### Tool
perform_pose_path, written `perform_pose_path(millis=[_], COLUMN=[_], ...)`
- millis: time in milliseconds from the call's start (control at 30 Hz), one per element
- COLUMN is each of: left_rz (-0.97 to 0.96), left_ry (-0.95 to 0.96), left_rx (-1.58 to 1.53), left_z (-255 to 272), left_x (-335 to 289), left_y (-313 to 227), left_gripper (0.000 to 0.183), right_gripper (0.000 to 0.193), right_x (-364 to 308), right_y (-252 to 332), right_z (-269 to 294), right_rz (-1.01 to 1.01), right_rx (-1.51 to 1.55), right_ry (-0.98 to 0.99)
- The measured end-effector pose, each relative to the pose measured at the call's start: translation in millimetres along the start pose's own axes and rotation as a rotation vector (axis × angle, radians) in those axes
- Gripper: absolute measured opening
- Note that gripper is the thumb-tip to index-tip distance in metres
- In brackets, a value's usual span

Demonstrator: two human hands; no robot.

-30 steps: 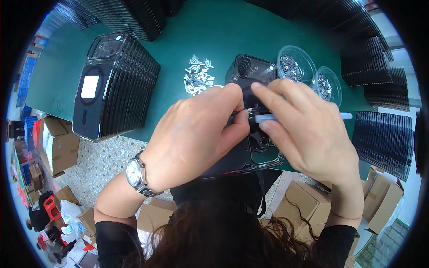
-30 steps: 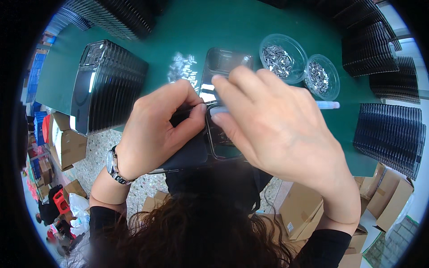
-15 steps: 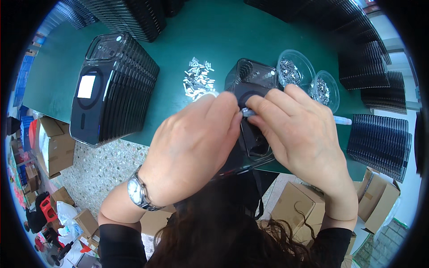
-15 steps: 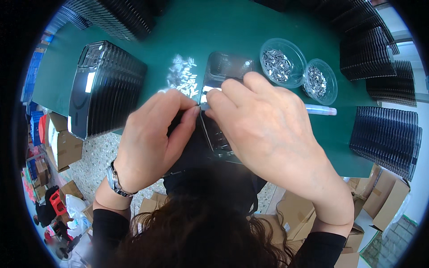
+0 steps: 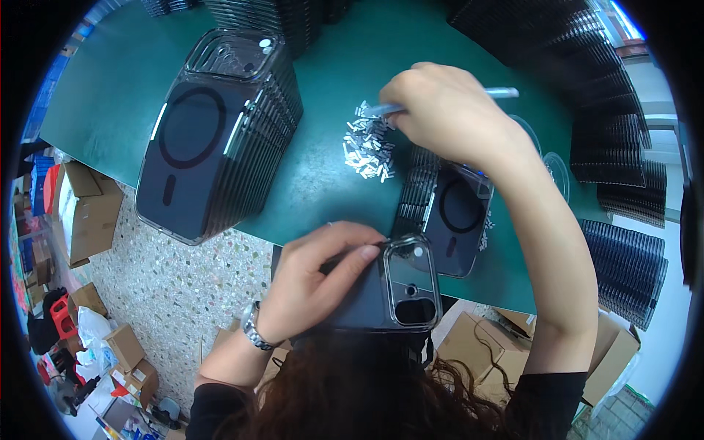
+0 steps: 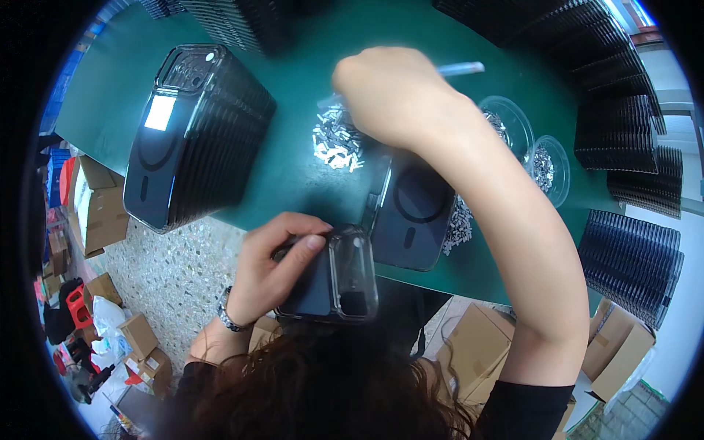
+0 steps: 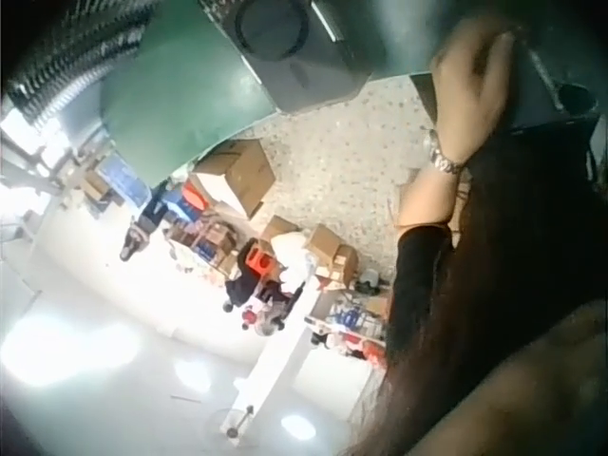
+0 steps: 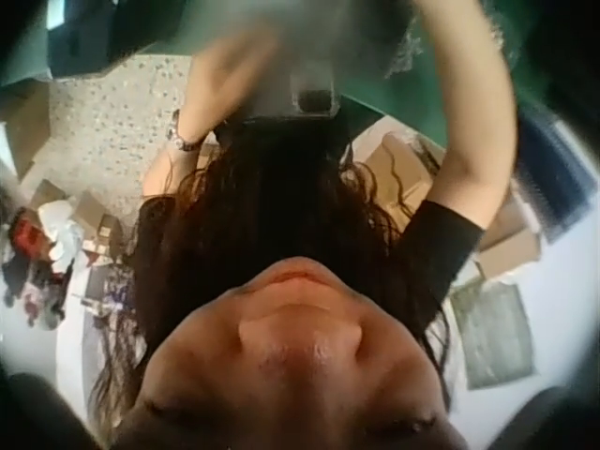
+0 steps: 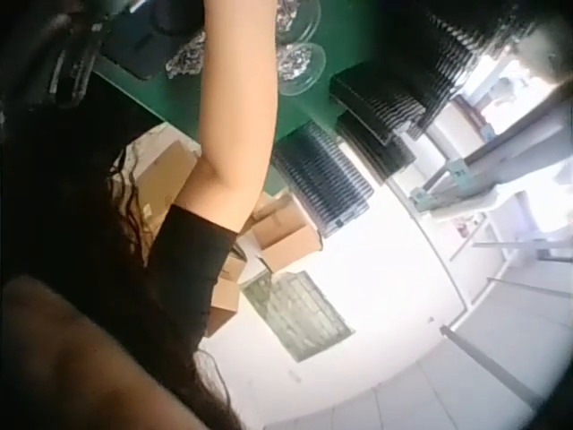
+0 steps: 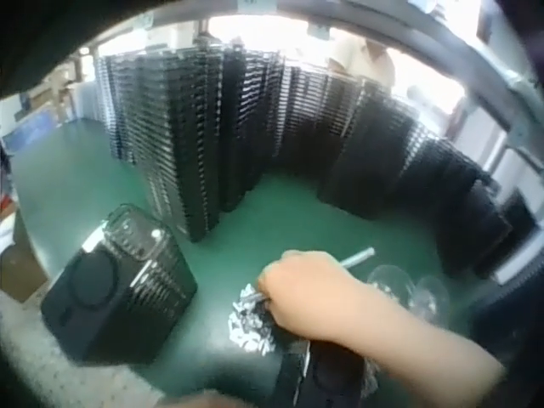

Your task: Assembling components onto phone cases at a workbench.

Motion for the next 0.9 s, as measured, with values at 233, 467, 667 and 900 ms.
perform_pose_path(millis=[233, 467, 667, 900], left_rz=[0.042, 0.077, 0.124, 0.057], left_ry=[0.033, 0.019, -0.003, 0.028], left_rx=[-0.032, -0.046, -0.001, 0.120], left_z=[6.9, 20.6, 26.3, 19.5], left_x=[-0.8, 0.0, 1.6, 8.1], left_y=[13.8, 19.1, 17.4, 4.6], left_gripper=[0.013, 0.014, 0.014, 0.014], right_gripper=[0.013, 0.013, 0.017, 0.018], right_x=[35.0, 41.6, 27.2, 28.8], right_y=[8.0, 19.1, 3.4, 1.6], right_z=[-24.8, -24.4, -13.0, -20.9], right_rz=[0.032, 0.031, 0.028, -0.026], right_rx=[-0.094, -0.099, 0.076, -0.037], right_ry=[0.067, 0.136, 0.133, 0.173])
Point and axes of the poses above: each hand's wrist, its own x-axis towards the middle knuckle, its own z-axis out of the back of the hand, y = z × x, the point moved 7 cm from there along x, towards the middle knuckle, and after that the axes turned 15 degrees about y, right-handed, at the moved point
